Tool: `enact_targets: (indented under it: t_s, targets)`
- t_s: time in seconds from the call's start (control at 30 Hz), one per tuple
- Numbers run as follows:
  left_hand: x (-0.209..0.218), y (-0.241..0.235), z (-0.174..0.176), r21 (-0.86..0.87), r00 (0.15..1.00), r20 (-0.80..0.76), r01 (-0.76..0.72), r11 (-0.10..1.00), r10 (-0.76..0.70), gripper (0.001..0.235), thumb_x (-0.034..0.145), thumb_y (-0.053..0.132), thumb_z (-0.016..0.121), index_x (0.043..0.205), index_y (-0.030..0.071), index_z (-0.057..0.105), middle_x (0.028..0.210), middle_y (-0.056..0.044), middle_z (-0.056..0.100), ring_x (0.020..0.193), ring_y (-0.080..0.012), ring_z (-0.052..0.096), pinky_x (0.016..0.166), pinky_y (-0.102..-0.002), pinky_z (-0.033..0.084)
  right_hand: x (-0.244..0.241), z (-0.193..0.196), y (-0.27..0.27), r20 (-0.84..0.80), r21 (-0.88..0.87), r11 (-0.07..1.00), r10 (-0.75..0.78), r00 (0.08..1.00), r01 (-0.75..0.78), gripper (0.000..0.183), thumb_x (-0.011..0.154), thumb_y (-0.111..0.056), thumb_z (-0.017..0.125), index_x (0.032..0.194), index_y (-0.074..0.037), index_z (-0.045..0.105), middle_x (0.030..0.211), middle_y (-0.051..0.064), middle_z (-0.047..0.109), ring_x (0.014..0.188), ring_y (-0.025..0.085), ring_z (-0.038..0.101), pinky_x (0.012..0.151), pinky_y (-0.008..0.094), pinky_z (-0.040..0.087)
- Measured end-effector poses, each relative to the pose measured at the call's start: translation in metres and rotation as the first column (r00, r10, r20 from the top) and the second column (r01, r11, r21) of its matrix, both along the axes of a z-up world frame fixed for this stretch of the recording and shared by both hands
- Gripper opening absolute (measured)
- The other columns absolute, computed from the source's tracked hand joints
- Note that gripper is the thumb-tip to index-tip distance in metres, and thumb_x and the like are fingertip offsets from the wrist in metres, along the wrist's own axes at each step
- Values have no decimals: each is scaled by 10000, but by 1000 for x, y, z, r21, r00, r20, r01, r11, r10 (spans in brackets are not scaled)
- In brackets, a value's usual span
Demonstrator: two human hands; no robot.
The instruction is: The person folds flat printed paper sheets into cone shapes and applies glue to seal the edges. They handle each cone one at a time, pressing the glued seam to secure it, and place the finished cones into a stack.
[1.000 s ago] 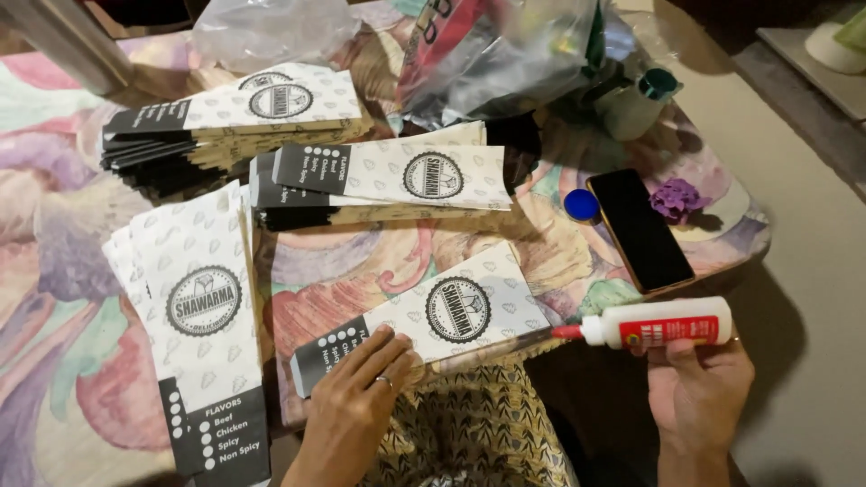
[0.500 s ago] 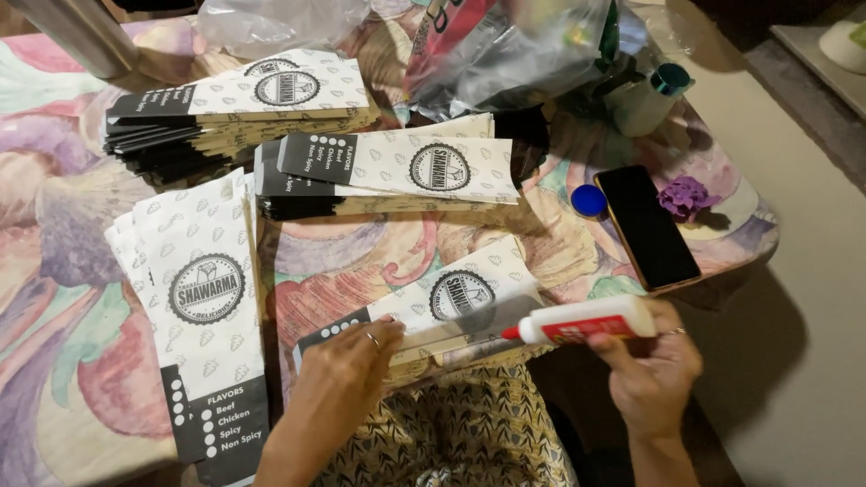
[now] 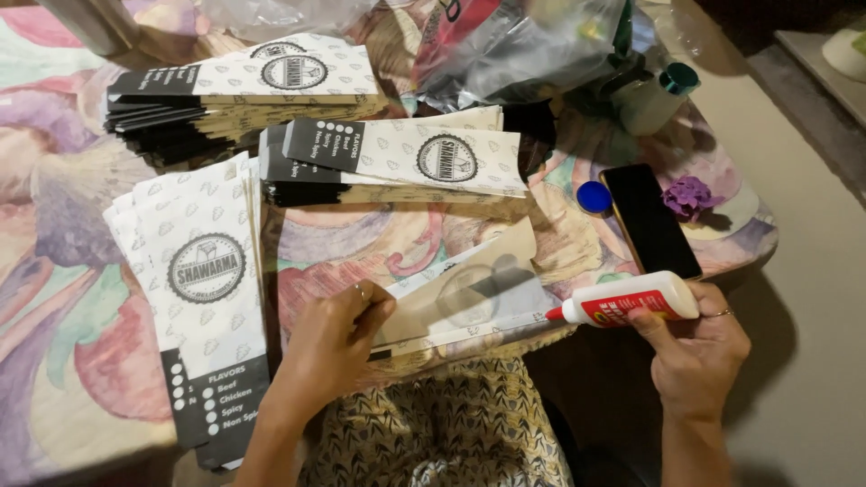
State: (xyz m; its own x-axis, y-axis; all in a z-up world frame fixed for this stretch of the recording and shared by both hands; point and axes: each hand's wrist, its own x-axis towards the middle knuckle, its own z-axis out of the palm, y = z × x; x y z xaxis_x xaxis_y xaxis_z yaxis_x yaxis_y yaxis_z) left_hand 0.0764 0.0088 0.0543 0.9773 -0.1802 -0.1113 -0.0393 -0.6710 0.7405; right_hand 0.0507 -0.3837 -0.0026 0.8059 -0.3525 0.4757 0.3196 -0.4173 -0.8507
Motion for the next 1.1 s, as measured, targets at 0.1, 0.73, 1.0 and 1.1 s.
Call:
enact_targets:
  t_s: [0.1, 0.73, 1.0, 1.1]
  targets:
    - [6, 2, 12, 12, 998, -57, -26, 1000, 27, 202, 1020, 182, 600, 887, 81, 713, 718, -34, 729, 557, -123, 549, 554, -315, 351, 1, -6, 14, 0, 59, 995, 74, 997, -74, 369, 857, -59, 817, 1151, 3, 603, 1097, 81, 616, 1058, 165, 612, 977, 274, 539]
    - [21, 21, 11, -264, 975, -224, -73, 962, 12, 199, 1013, 203, 647, 908, 55, 729, 833, -44, 751, 744, -157, 673, 620, -275, 504, -8, -11, 222, 124, 159, 782, 590, 798, -603, 255, 855, -62, 828, 1037, 8, 664, 911, 90, 753, 813, 216, 806, 721, 227, 754]
    - [-9, 16, 11, -121, 984, -133, 106, 987, -122, 156, 1015, 159, 614, 1059, 91, 748, 920, -47, 795, 728, -159, 700, 652, -243, 529, -13, -37, 167, 92, 526, 826, 179, 980, -200, 497, 809, -302, 869, 1166, -33, 652, 1069, 40, 703, 888, 120, 670, 728, 233, 563]
    - [-28, 11, -6, -95, 954, 203, 243, 965, -220, 179, 953, 167, 599, 926, 36, 717, 1000, -128, 816, 768, -257, 789, 599, -399, 510, -20, -32, 154, 291, 643, 550, 468, 835, -533, 424, 935, -355, 815, 1070, 27, 688, 1185, 240, 696, 1128, 399, 695, 1007, 501, 608]
